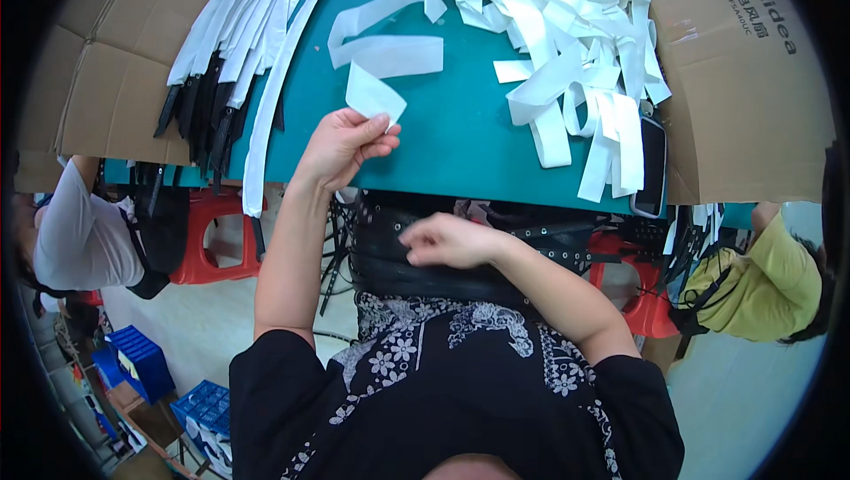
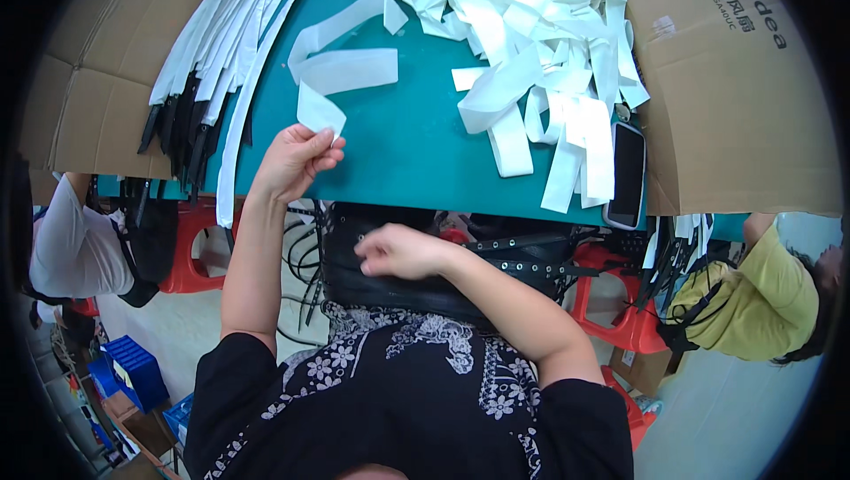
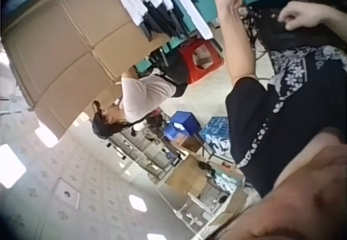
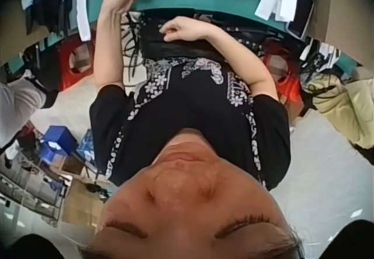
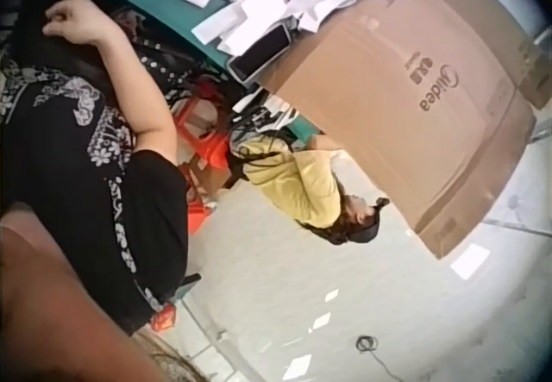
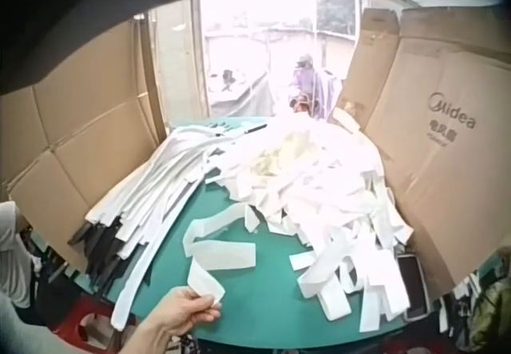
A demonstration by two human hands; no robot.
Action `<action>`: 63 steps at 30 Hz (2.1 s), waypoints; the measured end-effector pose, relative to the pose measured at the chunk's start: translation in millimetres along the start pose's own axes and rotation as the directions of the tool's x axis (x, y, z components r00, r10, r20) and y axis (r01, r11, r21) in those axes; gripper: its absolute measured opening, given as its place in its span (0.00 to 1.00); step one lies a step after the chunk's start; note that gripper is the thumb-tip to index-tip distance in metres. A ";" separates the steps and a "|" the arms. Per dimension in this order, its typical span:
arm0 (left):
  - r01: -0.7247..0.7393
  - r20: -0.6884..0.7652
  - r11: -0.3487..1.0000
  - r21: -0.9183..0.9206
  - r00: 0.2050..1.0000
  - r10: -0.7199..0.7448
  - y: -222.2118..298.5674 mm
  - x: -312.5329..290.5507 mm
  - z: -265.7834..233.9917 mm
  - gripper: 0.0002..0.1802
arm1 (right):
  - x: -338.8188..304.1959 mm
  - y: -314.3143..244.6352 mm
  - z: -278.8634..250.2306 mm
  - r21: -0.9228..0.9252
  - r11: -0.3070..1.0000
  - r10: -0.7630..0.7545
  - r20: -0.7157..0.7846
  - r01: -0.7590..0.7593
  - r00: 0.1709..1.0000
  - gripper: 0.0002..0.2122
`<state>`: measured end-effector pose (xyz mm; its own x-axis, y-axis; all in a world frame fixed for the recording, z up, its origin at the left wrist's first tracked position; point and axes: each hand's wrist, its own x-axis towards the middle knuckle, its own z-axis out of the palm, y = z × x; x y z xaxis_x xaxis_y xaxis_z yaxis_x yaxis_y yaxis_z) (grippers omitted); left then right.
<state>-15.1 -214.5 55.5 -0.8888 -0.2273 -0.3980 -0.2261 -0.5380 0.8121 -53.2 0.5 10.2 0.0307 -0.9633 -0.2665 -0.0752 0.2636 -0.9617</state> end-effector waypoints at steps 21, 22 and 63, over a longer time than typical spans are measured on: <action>-0.087 -0.066 0.966 -0.244 0.995 0.073 -24.7 15.5 57.7 0.20 | -135.2 -58.5 -12.8 0.537 0.731 -0.022 -0.598 0.421 0.801 0.15; -0.088 -0.069 0.966 -0.242 0.995 0.073 -25.2 15.5 58.2 0.20 | -131.6 -62.5 -13.6 0.496 0.768 0.012 -0.644 0.406 0.765 0.14; -0.152 -0.239 0.895 -0.420 0.970 0.053 -24.6 41.4 55.5 0.12 | -54.7 -50.8 -20.2 -0.238 0.967 -0.166 -0.850 -0.085 0.500 0.05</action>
<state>-68.5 -165.6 42.7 -0.7785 -0.4427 -0.4449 0.1004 -0.7875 0.6081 -71.2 38.8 74.9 -0.8194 -0.5674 0.0808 -0.3129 0.3248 -0.8925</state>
